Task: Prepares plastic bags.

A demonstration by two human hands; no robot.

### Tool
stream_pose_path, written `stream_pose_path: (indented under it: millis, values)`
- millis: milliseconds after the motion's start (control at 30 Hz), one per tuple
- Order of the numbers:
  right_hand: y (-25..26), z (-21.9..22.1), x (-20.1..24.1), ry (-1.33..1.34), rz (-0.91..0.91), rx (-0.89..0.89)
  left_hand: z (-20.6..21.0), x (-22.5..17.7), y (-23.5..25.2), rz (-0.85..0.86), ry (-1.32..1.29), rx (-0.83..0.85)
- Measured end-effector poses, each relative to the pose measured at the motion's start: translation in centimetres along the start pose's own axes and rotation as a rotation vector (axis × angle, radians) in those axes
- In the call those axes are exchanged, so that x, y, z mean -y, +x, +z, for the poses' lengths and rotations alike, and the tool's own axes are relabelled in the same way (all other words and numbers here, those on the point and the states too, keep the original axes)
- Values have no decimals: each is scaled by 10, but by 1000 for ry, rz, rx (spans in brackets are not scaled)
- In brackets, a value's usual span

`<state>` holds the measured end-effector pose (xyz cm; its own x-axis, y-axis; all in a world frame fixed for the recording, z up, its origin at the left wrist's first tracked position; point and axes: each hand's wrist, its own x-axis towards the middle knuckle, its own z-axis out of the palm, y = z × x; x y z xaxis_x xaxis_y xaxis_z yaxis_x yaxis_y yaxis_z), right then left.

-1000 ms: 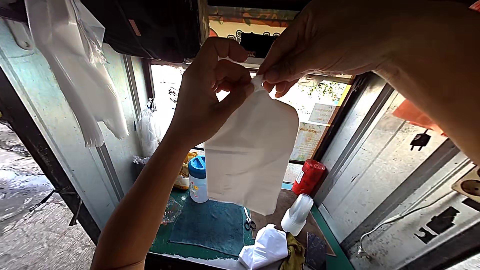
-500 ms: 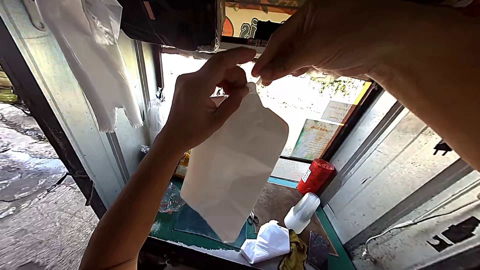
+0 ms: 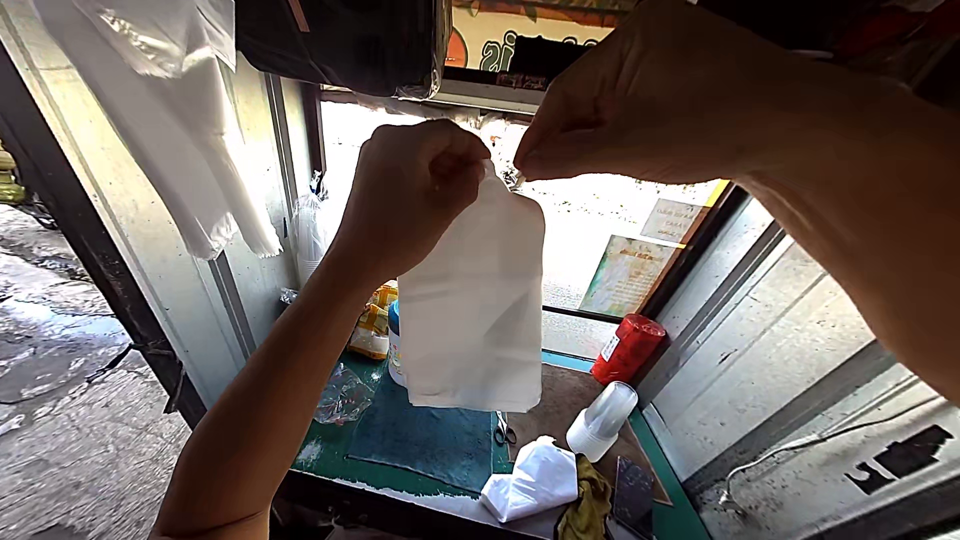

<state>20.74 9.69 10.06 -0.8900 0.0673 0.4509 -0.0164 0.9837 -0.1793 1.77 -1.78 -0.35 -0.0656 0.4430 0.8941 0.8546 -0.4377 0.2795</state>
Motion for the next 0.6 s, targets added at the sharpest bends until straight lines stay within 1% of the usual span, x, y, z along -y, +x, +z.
stream_pose_path:
  millis: [100,233,333,433,533,600]
  values:
    - [-6,9,-3,-88,-55,-90,0,-8,9,-124,-61,35]
    - [-11,31,-12,-129,-168,-323,7,-14,24,-280,-238,1]
    - [-13,46,-23,-151,-272,-505,12,-18,30,-321,-375,-21]
    - [-15,52,-31,-140,-340,-633,13,-25,33,-355,-420,-24]
    - [-18,58,-36,-199,-409,-716,15,-29,31,-379,-467,-40]
    - [-18,59,-39,-270,-443,-730,19,-29,31,-373,-490,-61]
